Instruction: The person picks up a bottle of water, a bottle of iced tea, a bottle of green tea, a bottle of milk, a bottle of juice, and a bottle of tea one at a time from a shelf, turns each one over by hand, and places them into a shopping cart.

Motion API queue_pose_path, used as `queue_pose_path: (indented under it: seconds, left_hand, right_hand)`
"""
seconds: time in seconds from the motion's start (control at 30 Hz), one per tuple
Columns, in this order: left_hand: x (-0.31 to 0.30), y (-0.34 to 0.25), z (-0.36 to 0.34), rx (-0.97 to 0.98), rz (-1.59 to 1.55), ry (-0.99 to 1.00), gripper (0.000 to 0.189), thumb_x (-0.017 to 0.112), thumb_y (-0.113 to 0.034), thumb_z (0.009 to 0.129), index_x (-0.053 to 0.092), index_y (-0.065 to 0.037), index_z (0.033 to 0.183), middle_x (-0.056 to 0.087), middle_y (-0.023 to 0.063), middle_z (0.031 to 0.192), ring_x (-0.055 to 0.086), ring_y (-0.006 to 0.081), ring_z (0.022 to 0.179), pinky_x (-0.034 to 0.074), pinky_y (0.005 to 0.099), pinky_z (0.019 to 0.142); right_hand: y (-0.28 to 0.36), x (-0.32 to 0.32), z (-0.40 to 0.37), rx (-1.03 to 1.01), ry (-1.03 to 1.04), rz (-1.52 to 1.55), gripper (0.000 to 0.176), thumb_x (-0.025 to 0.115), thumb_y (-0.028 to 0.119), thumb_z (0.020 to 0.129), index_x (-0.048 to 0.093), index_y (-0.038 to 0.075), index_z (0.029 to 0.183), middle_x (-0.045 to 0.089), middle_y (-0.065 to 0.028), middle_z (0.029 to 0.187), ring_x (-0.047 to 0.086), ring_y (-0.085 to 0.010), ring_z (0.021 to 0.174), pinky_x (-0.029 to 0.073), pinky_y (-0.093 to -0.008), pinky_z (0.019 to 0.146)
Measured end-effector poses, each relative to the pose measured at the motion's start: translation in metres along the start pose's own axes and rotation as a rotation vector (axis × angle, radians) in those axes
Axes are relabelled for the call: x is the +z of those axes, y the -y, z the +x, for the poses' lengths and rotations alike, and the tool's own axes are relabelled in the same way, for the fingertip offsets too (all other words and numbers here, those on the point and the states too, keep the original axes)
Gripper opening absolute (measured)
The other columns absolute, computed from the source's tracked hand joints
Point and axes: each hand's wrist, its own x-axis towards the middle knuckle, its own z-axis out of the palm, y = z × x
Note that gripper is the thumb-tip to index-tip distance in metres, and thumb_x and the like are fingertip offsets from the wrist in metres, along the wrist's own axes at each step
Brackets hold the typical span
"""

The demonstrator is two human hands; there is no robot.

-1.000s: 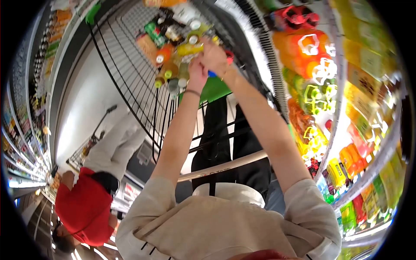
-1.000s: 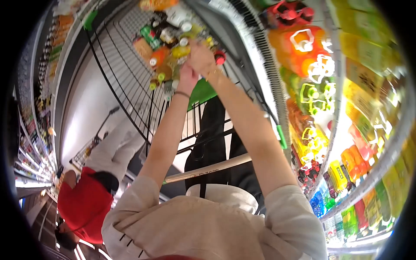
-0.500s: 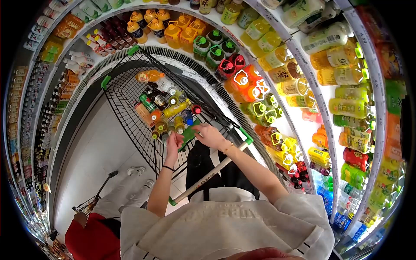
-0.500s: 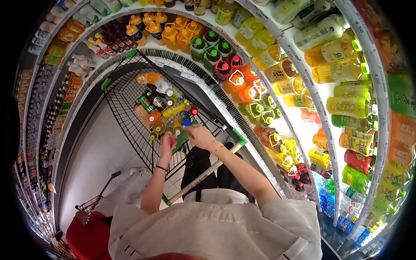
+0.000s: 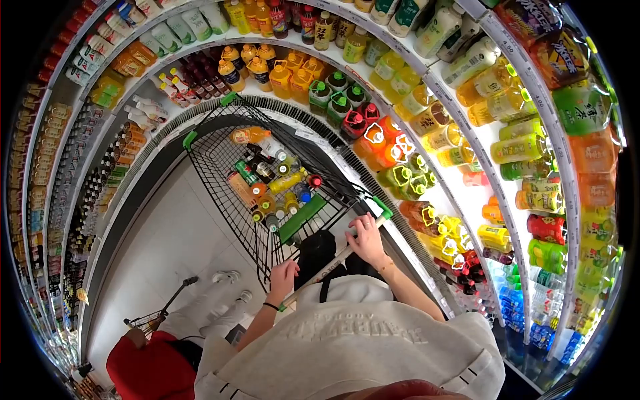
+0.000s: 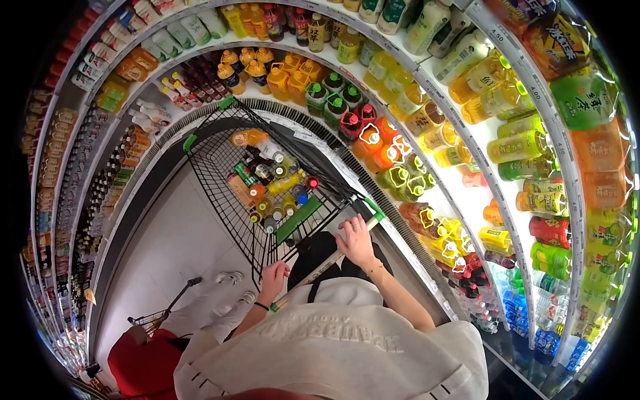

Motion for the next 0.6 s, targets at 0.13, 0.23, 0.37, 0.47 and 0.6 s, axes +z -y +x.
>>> queue_pose_path:
  seconds: [0.13,0.23,0.37,0.47,0.6]
  left_hand:
    - [0.003,-0.004,-0.028,0.081,0.251,0.064,0.025,0.051,-0.018,0.102,0.064,-0.002,0.088,0.067,0.0107,0.073,0.066,0.0267,0.066,0.05,0.0359,0.061]
    - [0.005,0.014,-0.042,0.025,0.364,0.109,0.028,0.05,-0.025,0.103,0.066,-0.005,0.092,0.069,0.0161,0.079,0.067,0.038,0.074,0.052,0.0461,0.066]
    - [0.007,0.064,-0.055,-0.016,0.47,0.189,0.025,0.049,-0.025,0.104,0.064,-0.007,0.11,0.07,0.0217,0.094,0.066,0.0449,0.086,0.052,0.0534,0.074]
    - [0.005,0.062,-0.061,0.049,0.589,0.203,0.024,0.049,-0.021,0.104,0.06,-0.009,0.122,0.069,0.0219,0.096,0.066,0.044,0.087,0.053,0.052,0.074]
    - [0.007,0.092,-0.061,0.202,0.834,0.235,0.029,0.049,-0.02,0.103,0.055,-0.011,0.131,0.066,0.0214,0.091,0.065,0.0415,0.087,0.053,0.0505,0.073]
  right_hand:
    - [-0.017,0.006,-0.013,0.005,0.049,-0.109,0.021,0.072,0.023,0.089,0.064,0.006,0.097,0.058,-0.0151,0.103,0.056,-0.0371,0.111,0.032,-0.0564,0.121]
    - [-0.031,0.014,-0.018,-0.012,0.077,-0.088,0.021,0.068,0.027,0.092,0.068,0.006,0.09,0.061,-0.0124,0.092,0.057,-0.0352,0.106,0.028,-0.0566,0.122]
    - [-0.046,0.032,-0.022,-0.114,0.133,-0.124,0.026,0.064,0.031,0.095,0.071,0.009,0.084,0.065,-0.0082,0.085,0.057,-0.0298,0.103,0.028,-0.0538,0.118]
    - [-0.052,0.04,-0.02,-0.227,0.109,-0.177,0.027,0.064,0.031,0.093,0.072,0.01,0.079,0.068,-0.0065,0.085,0.057,-0.0262,0.101,0.031,-0.0515,0.108]
    - [-0.049,0.039,-0.016,-0.281,0.14,-0.163,0.024,0.064,0.028,0.091,0.072,0.01,0.078,0.067,-0.0058,0.084,0.056,-0.0262,0.099,0.033,-0.0496,0.103]
